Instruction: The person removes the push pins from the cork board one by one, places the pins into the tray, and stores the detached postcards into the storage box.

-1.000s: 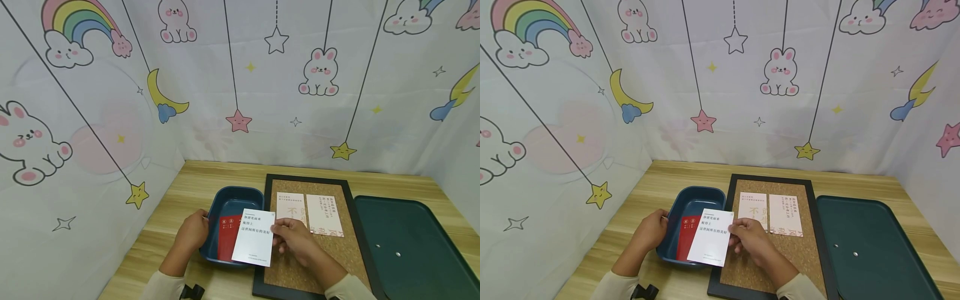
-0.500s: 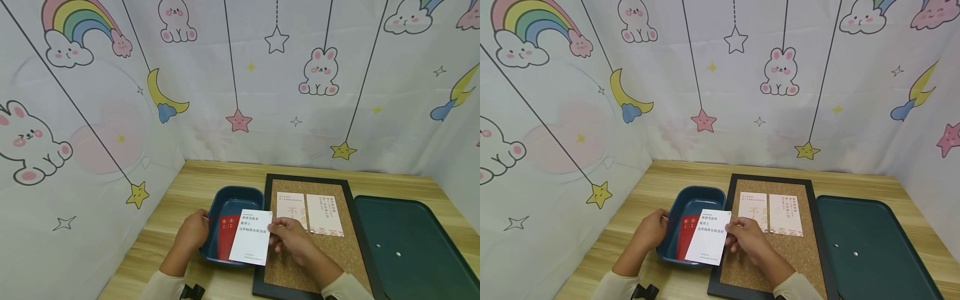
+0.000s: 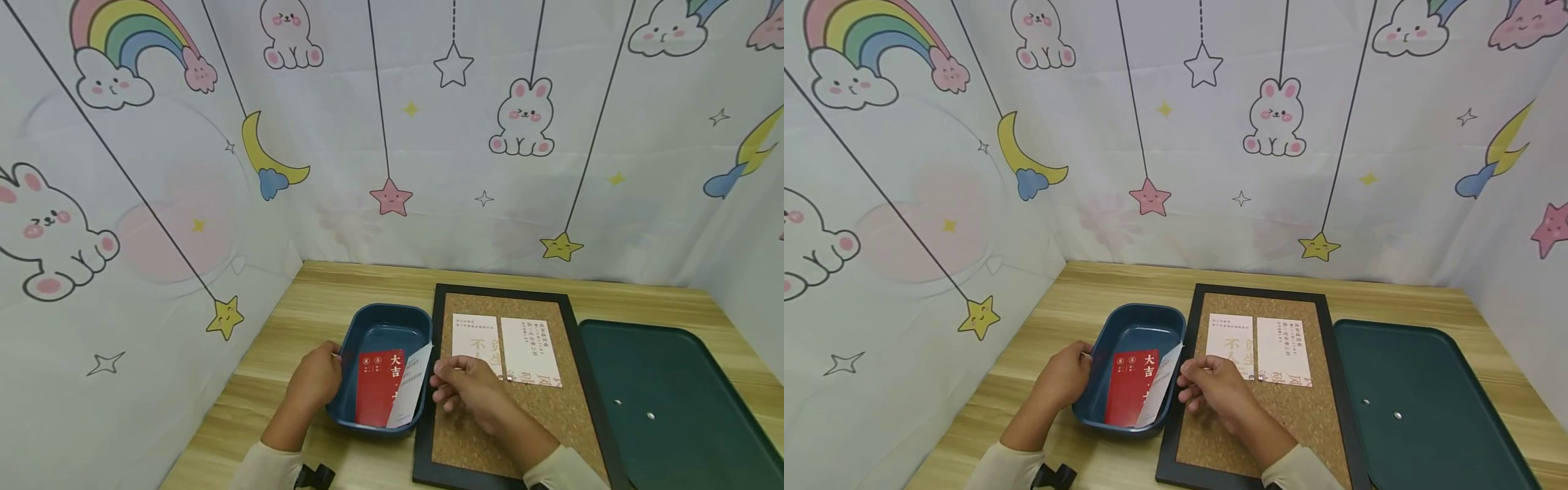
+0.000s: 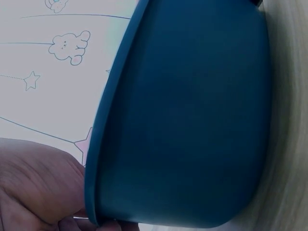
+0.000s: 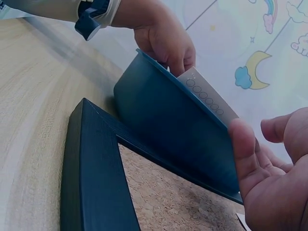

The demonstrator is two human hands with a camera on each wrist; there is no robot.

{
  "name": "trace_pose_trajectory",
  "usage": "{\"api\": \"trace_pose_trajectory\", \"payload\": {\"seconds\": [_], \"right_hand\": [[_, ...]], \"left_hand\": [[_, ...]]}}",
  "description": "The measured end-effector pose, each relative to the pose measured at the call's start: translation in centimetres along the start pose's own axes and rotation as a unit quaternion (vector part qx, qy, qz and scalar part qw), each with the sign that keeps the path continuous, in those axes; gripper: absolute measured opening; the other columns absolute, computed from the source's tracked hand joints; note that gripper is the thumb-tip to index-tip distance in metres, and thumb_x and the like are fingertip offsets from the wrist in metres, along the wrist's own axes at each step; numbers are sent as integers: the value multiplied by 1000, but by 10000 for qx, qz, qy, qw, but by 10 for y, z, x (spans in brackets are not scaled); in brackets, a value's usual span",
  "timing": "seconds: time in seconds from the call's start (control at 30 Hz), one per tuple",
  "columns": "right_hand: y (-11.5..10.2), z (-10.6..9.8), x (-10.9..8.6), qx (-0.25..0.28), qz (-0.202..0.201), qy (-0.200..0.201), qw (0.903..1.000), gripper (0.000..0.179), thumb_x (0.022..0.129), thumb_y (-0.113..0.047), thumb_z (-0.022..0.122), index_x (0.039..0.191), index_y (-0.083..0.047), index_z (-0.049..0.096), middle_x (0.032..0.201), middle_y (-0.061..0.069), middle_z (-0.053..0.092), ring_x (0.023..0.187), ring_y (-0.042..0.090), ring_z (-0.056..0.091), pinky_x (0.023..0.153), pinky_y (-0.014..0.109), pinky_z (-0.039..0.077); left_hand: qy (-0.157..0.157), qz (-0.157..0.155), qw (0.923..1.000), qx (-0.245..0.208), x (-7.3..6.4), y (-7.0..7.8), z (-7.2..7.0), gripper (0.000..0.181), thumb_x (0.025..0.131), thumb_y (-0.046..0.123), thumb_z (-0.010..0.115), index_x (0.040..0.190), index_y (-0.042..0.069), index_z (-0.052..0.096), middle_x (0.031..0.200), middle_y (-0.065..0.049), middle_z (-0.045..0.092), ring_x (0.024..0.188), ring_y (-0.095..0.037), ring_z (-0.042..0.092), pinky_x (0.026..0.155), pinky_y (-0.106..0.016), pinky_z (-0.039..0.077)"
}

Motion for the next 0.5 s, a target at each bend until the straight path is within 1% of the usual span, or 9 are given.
{"api": "trace_pose_trajectory", "payload": {"seconds": [0.17,0.3,0.4,0.5], "right_hand": [[0,2,-1,-7,-10,-90,10000,38,101,-20,65,124,9,57,97,14,68,71,17,68,59,28,55],[0,6,-2,-74,-24,-254,9996,35,101,-20,65,122,8,59,94,13,67,70,16,68,58,28,54],[-1,11,-3,-151,-21,-564,9983,34,102,-20,63,124,7,60,93,11,68,70,16,67,57,27,54],[-1,20,-7,-239,-3,-1146,9931,43,102,-21,63,136,5,55,90,11,68,66,15,66,53,26,52]], "left_hand": [[3,-11,10000,-9,0,0,0,23,102,6,52,118,-4,65,95,-12,70,82,-25,66,72,-47,54],[10,-9,10000,14,0,0,0,24,101,6,52,119,-5,65,94,-12,70,82,-26,66,74,-48,54],[9,-8,10000,25,0,0,0,24,101,6,52,119,-5,65,95,-13,70,83,-26,66,74,-49,54],[6,-13,10000,31,0,0,0,24,101,6,52,119,-4,65,96,-13,70,84,-26,66,75,-49,54]]}}
Point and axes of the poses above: each hand's wrist, its own x-axis towards the middle knuckle, its own z-axis out of the palm, y = z × x, the point moved 7 cm from there along x, towards the middle knuckle
